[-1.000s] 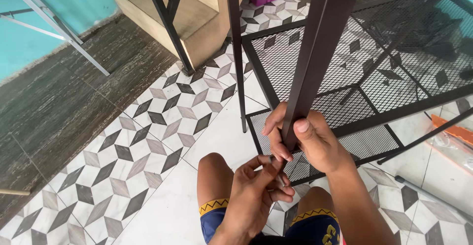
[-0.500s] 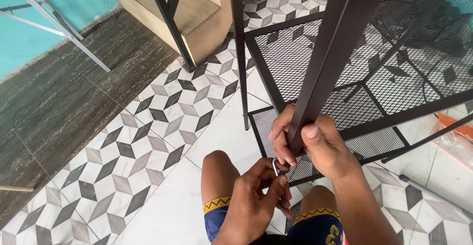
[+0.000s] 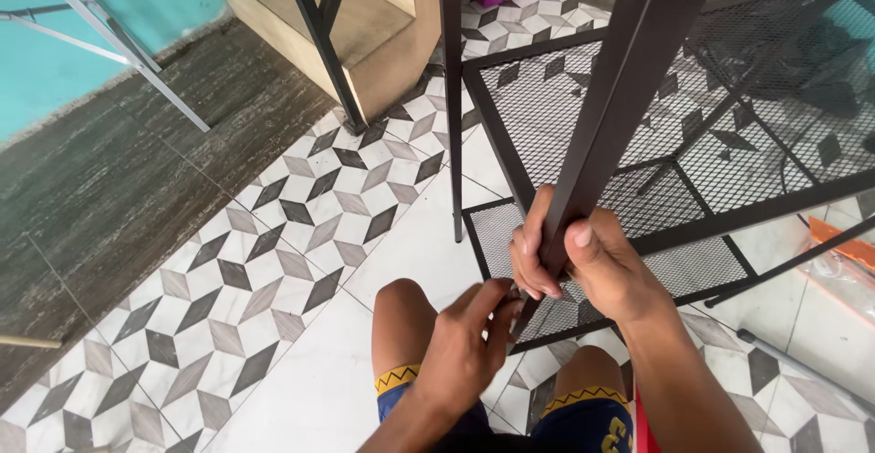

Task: The person assembles a black metal mesh rack by attaching vertical poles to the frame using bolts and nuts. They position the frame, insert bolts through pre-drilled holes, and tighten the nuts by hand to secure the components.

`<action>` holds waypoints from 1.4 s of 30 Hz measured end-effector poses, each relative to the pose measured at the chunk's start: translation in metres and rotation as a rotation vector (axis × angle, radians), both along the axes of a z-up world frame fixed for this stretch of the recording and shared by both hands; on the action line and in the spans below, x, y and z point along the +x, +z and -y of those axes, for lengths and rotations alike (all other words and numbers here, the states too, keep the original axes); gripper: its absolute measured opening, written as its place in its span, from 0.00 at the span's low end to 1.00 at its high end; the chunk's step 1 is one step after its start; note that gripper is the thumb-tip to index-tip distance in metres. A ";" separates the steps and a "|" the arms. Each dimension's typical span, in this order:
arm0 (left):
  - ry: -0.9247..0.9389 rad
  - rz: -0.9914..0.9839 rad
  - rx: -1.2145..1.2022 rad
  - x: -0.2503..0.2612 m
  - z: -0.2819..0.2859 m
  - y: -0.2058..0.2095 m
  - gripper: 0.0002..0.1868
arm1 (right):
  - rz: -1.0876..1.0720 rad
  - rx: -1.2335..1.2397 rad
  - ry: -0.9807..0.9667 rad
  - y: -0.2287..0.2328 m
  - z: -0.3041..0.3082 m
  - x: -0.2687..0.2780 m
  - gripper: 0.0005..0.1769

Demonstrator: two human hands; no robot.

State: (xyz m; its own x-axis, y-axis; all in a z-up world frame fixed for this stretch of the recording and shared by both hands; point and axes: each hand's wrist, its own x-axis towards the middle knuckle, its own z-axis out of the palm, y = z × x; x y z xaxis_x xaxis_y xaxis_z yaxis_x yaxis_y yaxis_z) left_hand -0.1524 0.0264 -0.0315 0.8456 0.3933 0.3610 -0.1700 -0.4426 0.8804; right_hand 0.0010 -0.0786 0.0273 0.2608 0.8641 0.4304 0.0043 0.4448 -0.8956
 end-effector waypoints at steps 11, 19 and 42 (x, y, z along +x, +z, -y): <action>-0.009 0.285 -0.661 0.020 0.030 -0.039 0.05 | 0.099 0.055 -0.074 0.000 -0.003 0.000 0.31; 0.178 0.324 -0.966 0.045 0.031 -0.044 0.18 | 0.081 0.065 -0.039 -0.003 -0.004 0.002 0.30; 0.053 0.044 -0.936 0.020 0.054 -0.039 0.27 | 0.108 0.048 -0.095 -0.006 0.000 0.001 0.32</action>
State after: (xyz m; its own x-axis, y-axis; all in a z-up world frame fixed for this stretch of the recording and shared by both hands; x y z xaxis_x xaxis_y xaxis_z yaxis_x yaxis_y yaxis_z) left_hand -0.1327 -0.0275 -0.0705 0.8114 0.5774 -0.0904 -0.2112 0.4340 0.8758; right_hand 0.0019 -0.0785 0.0213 0.2905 0.8156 0.5005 0.1442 0.4797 -0.8655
